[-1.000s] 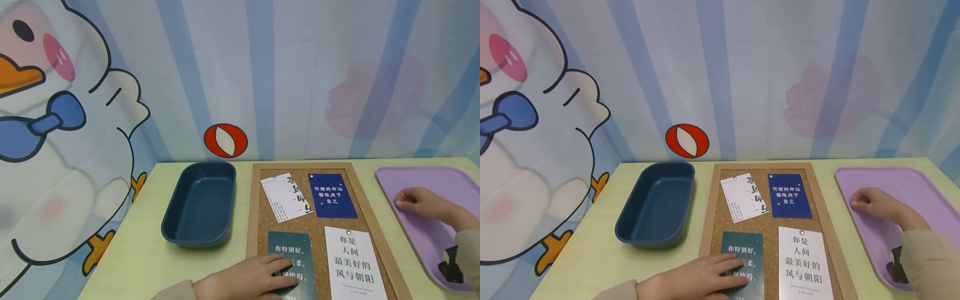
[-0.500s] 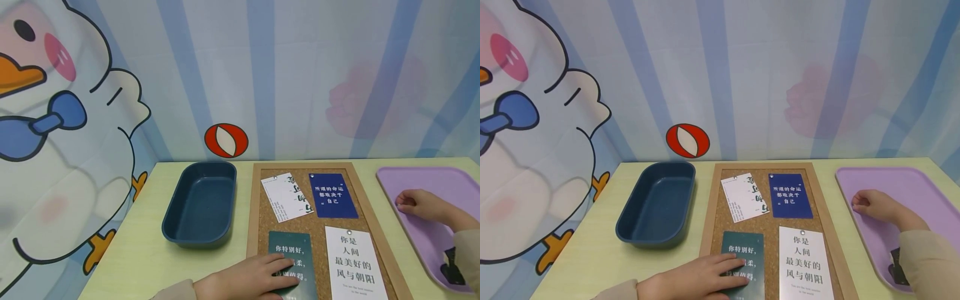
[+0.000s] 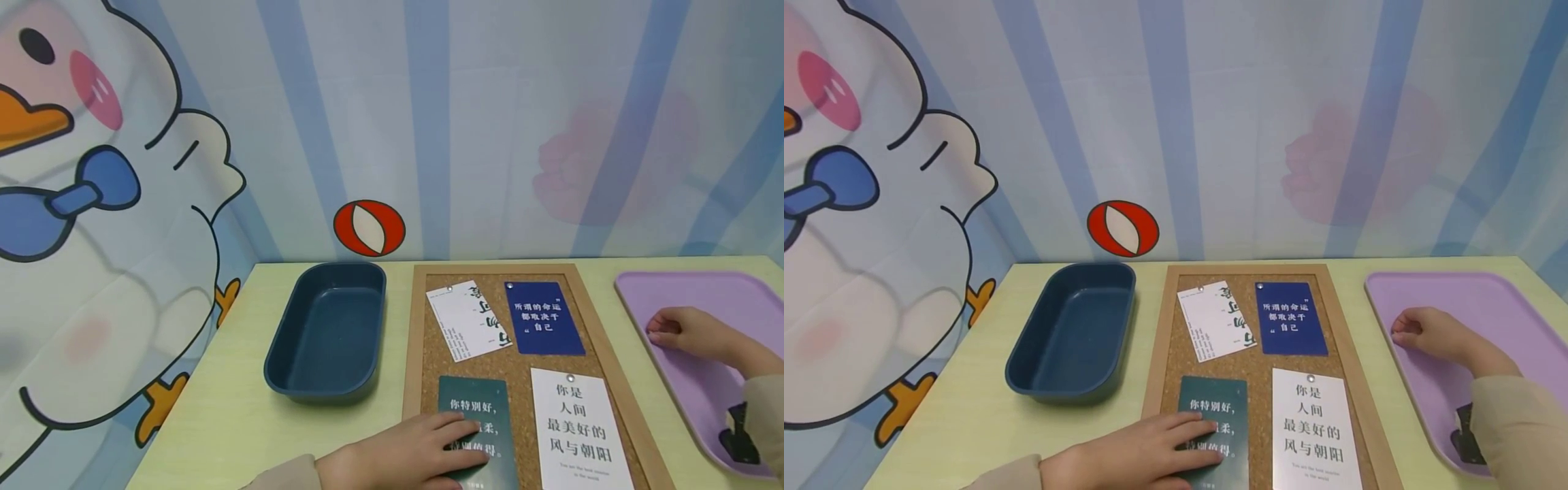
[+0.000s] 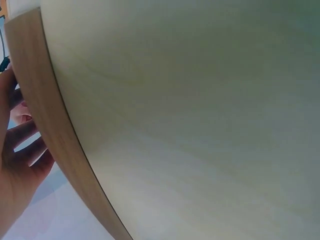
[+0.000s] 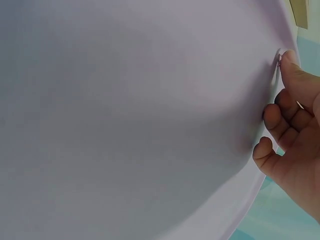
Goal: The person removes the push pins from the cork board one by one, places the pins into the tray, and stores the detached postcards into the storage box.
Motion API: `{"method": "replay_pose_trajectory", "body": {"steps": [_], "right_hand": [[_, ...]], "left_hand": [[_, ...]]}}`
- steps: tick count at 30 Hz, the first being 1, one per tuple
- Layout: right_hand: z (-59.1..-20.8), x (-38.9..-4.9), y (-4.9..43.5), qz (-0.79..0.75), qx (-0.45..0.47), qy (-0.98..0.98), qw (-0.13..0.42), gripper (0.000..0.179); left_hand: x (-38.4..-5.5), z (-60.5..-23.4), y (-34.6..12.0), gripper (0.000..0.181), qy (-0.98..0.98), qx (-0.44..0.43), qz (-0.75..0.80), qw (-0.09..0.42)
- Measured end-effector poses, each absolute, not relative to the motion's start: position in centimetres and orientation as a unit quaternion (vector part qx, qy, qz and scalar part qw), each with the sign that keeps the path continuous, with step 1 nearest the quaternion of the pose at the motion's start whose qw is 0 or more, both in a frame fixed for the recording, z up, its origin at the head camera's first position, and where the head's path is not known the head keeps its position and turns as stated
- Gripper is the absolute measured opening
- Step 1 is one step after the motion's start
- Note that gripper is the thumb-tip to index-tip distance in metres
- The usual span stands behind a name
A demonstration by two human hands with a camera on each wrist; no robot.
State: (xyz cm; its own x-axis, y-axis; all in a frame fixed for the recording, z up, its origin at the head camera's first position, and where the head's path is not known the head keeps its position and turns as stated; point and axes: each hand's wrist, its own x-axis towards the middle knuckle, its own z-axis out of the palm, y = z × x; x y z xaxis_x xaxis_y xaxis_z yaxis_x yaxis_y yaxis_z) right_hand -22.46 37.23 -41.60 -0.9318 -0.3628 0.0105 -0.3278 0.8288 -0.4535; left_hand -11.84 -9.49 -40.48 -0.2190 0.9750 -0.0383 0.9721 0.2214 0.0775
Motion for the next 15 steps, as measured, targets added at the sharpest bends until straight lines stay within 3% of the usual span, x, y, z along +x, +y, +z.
{"method": "replay_pose_trajectory", "body": {"steps": [15], "right_hand": [[-41.55,-22.67,37.15,-0.242,-0.209,0.947,-0.015,0.007]], "left_hand": [[-11.92,-40.52,-9.55,0.047,0.776,0.628,0.037,0.046]]}}
